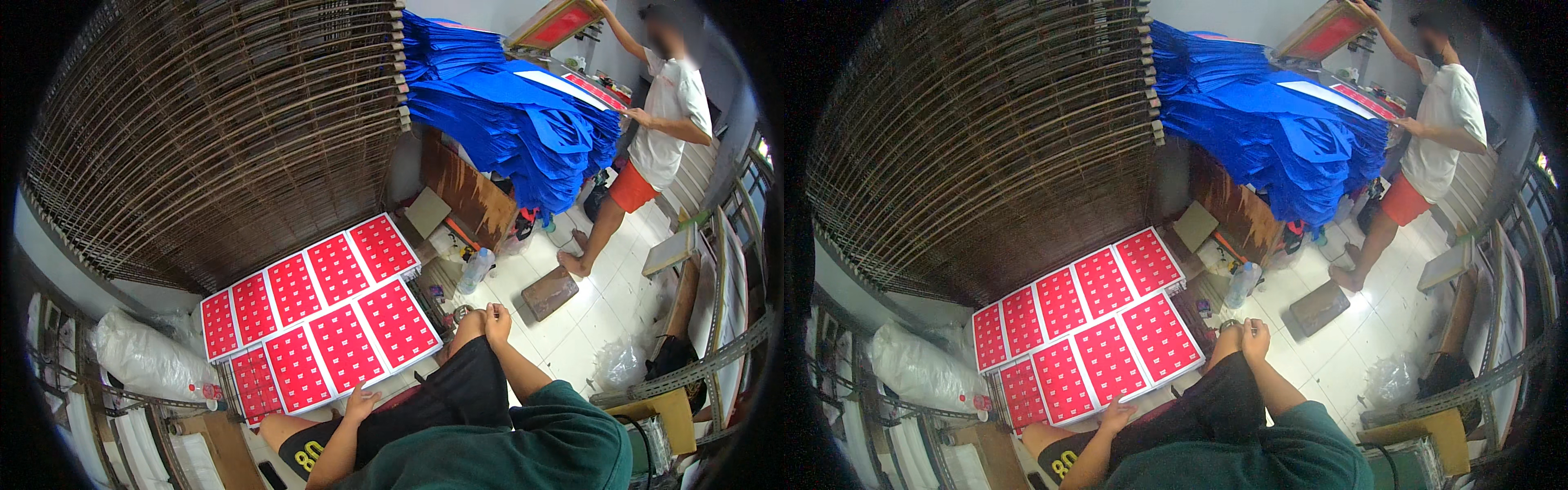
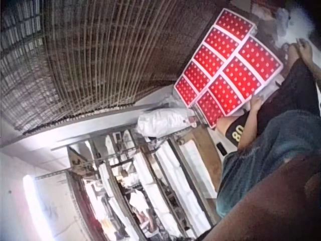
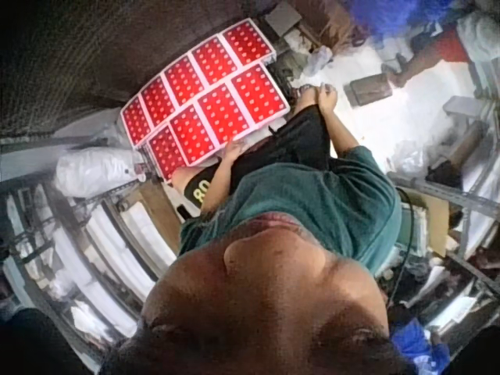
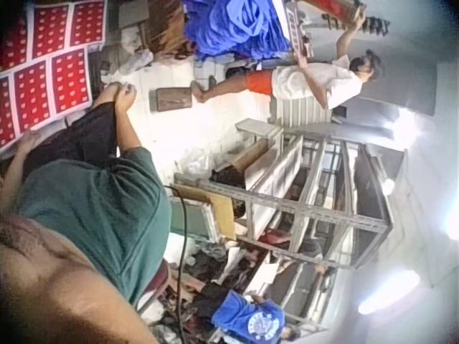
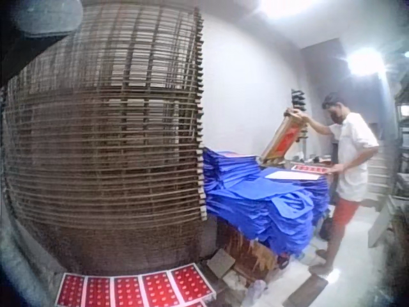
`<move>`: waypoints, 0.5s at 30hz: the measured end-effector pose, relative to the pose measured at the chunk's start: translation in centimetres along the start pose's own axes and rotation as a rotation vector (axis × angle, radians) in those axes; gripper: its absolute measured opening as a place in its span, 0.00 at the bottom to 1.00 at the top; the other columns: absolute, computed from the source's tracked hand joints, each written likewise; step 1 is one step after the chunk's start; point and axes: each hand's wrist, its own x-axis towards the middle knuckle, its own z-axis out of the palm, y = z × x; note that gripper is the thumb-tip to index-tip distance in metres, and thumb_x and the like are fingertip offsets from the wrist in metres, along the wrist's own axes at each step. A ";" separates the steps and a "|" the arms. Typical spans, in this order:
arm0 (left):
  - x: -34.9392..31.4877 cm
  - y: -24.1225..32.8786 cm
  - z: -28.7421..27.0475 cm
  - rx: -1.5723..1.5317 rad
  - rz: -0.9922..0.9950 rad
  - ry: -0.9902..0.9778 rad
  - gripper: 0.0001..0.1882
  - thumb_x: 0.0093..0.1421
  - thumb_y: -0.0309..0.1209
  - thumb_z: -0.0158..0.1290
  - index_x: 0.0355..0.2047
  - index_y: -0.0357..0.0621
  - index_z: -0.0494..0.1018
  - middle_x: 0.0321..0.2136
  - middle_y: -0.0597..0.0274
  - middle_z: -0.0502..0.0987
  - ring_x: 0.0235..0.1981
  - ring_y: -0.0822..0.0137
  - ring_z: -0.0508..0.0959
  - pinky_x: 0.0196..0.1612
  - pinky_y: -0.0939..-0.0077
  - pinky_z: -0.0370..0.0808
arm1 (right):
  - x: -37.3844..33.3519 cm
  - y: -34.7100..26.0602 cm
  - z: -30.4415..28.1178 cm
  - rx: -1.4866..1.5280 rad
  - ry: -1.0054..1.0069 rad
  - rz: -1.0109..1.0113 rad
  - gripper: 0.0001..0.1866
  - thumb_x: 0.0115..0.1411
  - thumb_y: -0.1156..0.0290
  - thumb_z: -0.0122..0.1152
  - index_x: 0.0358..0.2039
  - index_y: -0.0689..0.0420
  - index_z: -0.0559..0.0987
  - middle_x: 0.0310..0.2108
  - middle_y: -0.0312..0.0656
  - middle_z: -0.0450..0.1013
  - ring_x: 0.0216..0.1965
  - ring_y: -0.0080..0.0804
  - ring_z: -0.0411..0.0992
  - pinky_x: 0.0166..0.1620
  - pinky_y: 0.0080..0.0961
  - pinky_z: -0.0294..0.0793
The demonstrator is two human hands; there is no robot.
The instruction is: The person receives red printed sheets from a coworker and stacks them on a metal rack. The person repeatedly takes sheets and places them in a neat pile on the rack.
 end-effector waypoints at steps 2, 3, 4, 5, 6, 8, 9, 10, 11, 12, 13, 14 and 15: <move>0.5 -1.0 0.1 -0.060 0.014 0.008 0.41 0.45 0.42 0.61 0.56 0.40 0.56 0.41 0.46 0.72 0.40 0.57 0.75 0.40 0.69 0.72 | 0.1 0.3 0.3 0.041 -0.020 0.029 0.14 0.56 0.62 0.53 0.31 0.62 0.76 0.28 0.52 0.71 0.31 0.43 0.71 0.37 0.34 0.68; 0.0 -0.2 0.1 -0.070 -0.010 0.001 0.40 0.45 0.41 0.62 0.56 0.41 0.57 0.41 0.46 0.72 0.41 0.56 0.74 0.42 0.67 0.71 | 0.1 0.7 0.1 0.054 -0.024 0.047 0.14 0.56 0.62 0.52 0.31 0.62 0.76 0.28 0.52 0.71 0.32 0.44 0.71 0.37 0.34 0.69; -0.2 0.4 0.1 -0.038 0.001 0.007 0.40 0.45 0.41 0.61 0.55 0.41 0.57 0.41 0.46 0.72 0.41 0.57 0.74 0.42 0.67 0.71 | 0.3 1.4 0.2 0.072 -0.005 0.037 0.14 0.56 0.62 0.52 0.30 0.62 0.75 0.26 0.50 0.71 0.30 0.41 0.71 0.36 0.33 0.69; -0.3 0.9 0.1 -0.006 0.012 0.014 0.40 0.45 0.41 0.61 0.55 0.41 0.57 0.41 0.46 0.72 0.41 0.57 0.73 0.42 0.67 0.71 | 0.6 2.2 0.5 0.089 0.014 0.026 0.14 0.57 0.62 0.52 0.29 0.62 0.75 0.25 0.49 0.71 0.29 0.39 0.71 0.34 0.31 0.69; -0.5 1.1 -0.2 0.024 0.020 0.031 0.39 0.46 0.41 0.61 0.55 0.41 0.57 0.41 0.47 0.72 0.42 0.58 0.73 0.43 0.67 0.71 | 0.8 2.3 0.7 0.112 0.023 0.012 0.14 0.57 0.62 0.51 0.28 0.62 0.75 0.24 0.47 0.71 0.27 0.36 0.70 0.33 0.30 0.69; 0.1 -1.0 -0.2 -0.021 0.020 0.045 0.39 0.46 0.40 0.61 0.55 0.41 0.58 0.41 0.47 0.72 0.42 0.58 0.72 0.43 0.67 0.70 | 1.9 2.6 0.3 0.317 0.019 0.109 0.14 0.58 0.64 0.51 0.27 0.63 0.75 0.21 0.41 0.70 0.25 0.28 0.68 0.31 0.25 0.68; 0.5 -1.5 -0.2 -0.045 0.024 0.051 0.38 0.46 0.40 0.61 0.55 0.41 0.58 0.41 0.47 0.72 0.42 0.58 0.72 0.43 0.67 0.70 | 3.1 2.7 -0.1 0.419 0.019 0.154 0.13 0.59 0.65 0.51 0.27 0.63 0.74 0.20 0.38 0.69 0.23 0.23 0.67 0.30 0.22 0.67; 0.5 -1.2 -0.1 -0.046 0.020 0.061 0.38 0.46 0.40 0.61 0.55 0.41 0.58 0.41 0.47 0.72 0.42 0.58 0.72 0.43 0.68 0.70 | 5.2 3.1 -0.8 0.417 0.093 0.097 0.14 0.59 0.64 0.50 0.24 0.62 0.73 0.18 0.35 0.67 0.22 0.21 0.64 0.28 0.21 0.65; -0.1 -0.3 0.0 -0.047 0.018 0.066 0.38 0.46 0.40 0.61 0.55 0.41 0.59 0.41 0.47 0.72 0.42 0.58 0.72 0.43 0.68 0.70 | 7.9 3.5 -1.7 0.411 0.172 0.040 0.15 0.59 0.64 0.50 0.21 0.60 0.72 0.16 0.33 0.65 0.20 0.20 0.62 0.26 0.20 0.62; -0.8 -0.2 -0.4 -0.051 0.000 0.092 0.38 0.46 0.40 0.61 0.55 0.41 0.59 0.41 0.47 0.72 0.41 0.58 0.73 0.42 0.68 0.70 | 10.2 1.6 -2.8 0.378 0.211 -0.018 0.15 0.59 0.64 0.50 0.19 0.60 0.71 0.14 0.33 0.64 0.20 0.20 0.62 0.25 0.21 0.61; -0.7 -0.7 -0.6 -0.037 -0.006 0.090 0.37 0.46 0.39 0.61 0.54 0.40 0.59 0.41 0.48 0.72 0.40 0.59 0.73 0.42 0.69 0.71 | 13.0 -0.1 -4.3 0.355 0.278 -0.066 0.15 0.59 0.64 0.51 0.19 0.61 0.70 0.15 0.35 0.65 0.20 0.21 0.62 0.26 0.23 0.61; -1.0 -0.1 -0.6 -0.069 -0.014 0.088 0.37 0.46 0.38 0.61 0.54 0.40 0.59 0.40 0.48 0.72 0.40 0.60 0.73 0.42 0.69 0.71 | 16.2 -1.1 -6.0 0.294 0.396 -0.116 0.16 0.59 0.64 0.51 0.19 0.62 0.69 0.17 0.37 0.66 0.21 0.22 0.62 0.27 0.24 0.62; -1.7 1.0 -0.7 -0.103 -0.025 0.090 0.37 0.46 0.38 0.61 0.54 0.40 0.59 0.40 0.48 0.72 0.40 0.60 0.73 0.42 0.70 0.71 | 19.3 -2.7 -7.8 0.306 0.451 -0.116 0.15 0.59 0.65 0.52 0.21 0.63 0.71 0.19 0.37 0.68 0.23 0.23 0.63 0.28 0.25 0.63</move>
